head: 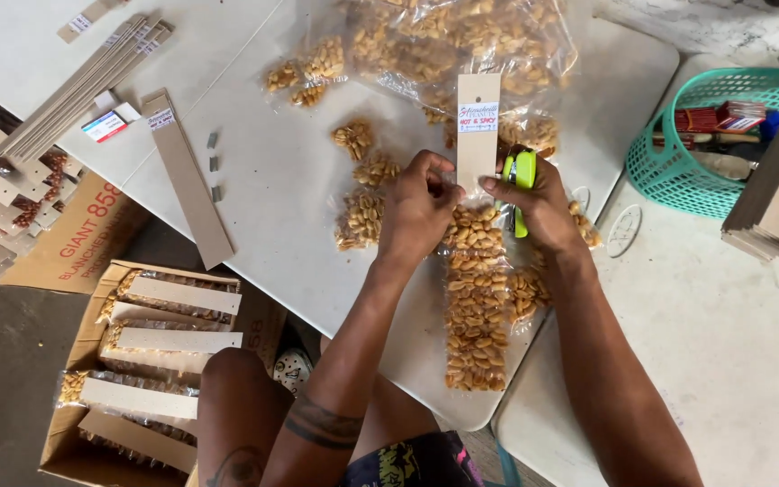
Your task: Stapling small plastic bags of peanuts onto cardboard display strips for retail sale.
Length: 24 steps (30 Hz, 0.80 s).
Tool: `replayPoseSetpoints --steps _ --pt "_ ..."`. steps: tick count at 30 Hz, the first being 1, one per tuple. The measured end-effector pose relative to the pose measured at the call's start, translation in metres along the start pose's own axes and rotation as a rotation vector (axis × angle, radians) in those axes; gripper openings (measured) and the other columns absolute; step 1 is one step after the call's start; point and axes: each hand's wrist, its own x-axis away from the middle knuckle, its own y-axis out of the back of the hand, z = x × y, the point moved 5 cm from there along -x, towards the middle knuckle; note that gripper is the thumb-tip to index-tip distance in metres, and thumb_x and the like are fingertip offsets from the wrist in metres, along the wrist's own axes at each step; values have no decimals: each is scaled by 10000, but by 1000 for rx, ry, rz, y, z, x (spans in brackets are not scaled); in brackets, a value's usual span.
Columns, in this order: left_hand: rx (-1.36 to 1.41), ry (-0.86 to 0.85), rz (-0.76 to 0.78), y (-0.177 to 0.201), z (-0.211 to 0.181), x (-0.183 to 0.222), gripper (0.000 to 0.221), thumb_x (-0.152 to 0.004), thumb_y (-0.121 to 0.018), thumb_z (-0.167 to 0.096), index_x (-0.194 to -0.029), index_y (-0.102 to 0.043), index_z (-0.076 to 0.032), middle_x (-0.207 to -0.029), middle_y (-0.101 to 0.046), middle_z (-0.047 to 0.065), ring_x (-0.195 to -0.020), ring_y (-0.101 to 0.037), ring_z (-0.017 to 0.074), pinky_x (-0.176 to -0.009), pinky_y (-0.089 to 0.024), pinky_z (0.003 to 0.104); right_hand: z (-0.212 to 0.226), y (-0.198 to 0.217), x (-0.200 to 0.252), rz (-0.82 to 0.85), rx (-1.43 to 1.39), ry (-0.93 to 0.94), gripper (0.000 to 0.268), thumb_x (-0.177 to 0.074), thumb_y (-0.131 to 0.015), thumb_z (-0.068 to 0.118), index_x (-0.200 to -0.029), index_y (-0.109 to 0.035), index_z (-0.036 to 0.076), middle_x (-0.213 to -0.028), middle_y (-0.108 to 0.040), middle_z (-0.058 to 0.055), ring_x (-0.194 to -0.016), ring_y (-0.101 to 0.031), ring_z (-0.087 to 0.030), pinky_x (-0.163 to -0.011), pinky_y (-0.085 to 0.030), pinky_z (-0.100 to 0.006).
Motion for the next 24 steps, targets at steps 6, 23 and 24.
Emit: replayPoseSetpoints --steps 6,23,24 --pt "-6 11 51 0 -1 4 209 -848 -780 -87 -1047 -716 -79 -898 -751 143 -860 -759 260 -699 -605 374 -8 1 1 29 -2 3 273 -849 -829 55 -1018 -614 43 -815 -592 -22 -758 -602 -142 -771 -467 -303" --pt "46 -52 -129 -2 -17 27 127 -884 -720 -26 -992 -720 -94 -905 -790 140 -843 -779 307 -705 -646 382 -4 29 -7 -788 20 47 542 -979 -439 607 -1021 -534 74 -764 -694 -88 -619 -734 -178 -573 -671 -311" --pt "50 -57 -129 -5 -19 29 127 -884 -720 -26 -992 -720 -94 -905 -790 140 -843 -779 307 -705 -646 382 -8 28 -8 -789 21 53 542 -979 -439 607 -1021 -534 74 -764 -694 -88 -619 -734 -178 -573 -671 -311"
